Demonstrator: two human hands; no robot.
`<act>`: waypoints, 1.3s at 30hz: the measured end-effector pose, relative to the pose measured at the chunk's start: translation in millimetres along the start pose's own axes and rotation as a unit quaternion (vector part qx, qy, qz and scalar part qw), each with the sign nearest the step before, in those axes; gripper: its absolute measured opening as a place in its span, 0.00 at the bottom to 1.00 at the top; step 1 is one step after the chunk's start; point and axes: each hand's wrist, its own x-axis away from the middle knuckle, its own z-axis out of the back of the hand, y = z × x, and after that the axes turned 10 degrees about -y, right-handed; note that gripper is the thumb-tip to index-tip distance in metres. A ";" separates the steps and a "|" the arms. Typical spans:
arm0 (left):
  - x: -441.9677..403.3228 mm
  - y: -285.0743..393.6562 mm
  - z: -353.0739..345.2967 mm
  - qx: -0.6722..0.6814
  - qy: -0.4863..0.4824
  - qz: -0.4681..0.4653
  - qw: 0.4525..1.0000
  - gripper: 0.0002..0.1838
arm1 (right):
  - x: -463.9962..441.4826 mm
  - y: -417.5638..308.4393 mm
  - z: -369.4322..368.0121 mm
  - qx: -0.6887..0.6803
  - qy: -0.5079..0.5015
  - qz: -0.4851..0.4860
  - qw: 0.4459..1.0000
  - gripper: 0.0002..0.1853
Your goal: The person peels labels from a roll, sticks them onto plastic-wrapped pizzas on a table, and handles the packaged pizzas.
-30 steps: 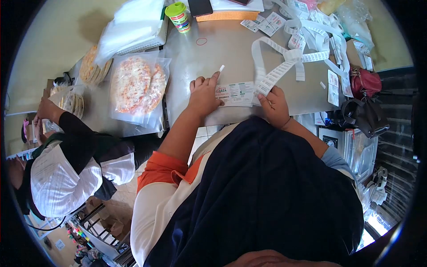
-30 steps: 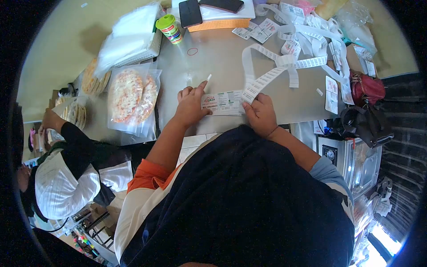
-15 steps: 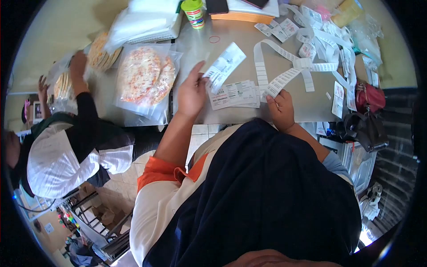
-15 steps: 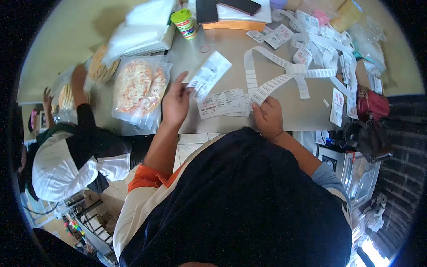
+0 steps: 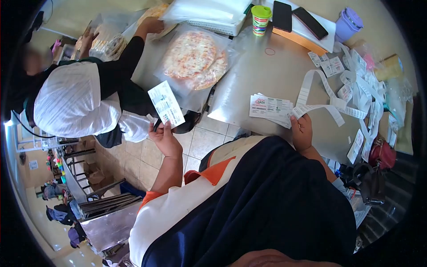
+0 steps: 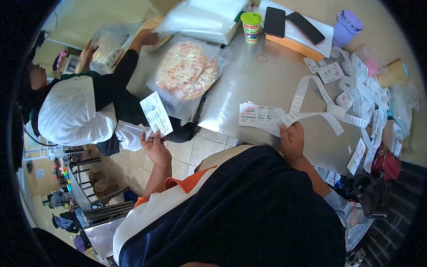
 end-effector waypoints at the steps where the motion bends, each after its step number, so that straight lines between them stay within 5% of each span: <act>1: -0.3 0.7 1.9 0.007 0.021 0.017 1.000 0.27 | -1.9 -1.3 -1.8 -0.006 -0.005 0.004 1.000 0.12; 22: -114.2 -17.7 -63.7 0.070 0.062 0.078 0.993 0.34 | 12.7 -4.7 7.0 0.024 -0.029 0.003 0.999 0.12; 32: -108.3 -1.1 -75.8 -0.124 0.073 0.062 0.988 0.33 | 27.8 -6.3 18.0 0.022 -0.009 -0.023 0.999 0.12; 36: -124.5 -19.7 -82.5 -0.020 0.061 -0.001 0.998 0.34 | 31.1 -5.8 18.3 0.027 -0.003 -0.031 0.999 0.12; 39: -123.5 1.6 -91.2 -0.058 0.003 0.072 0.996 0.36 | 32.5 -7.9 18.1 0.042 0.001 -0.029 0.999 0.12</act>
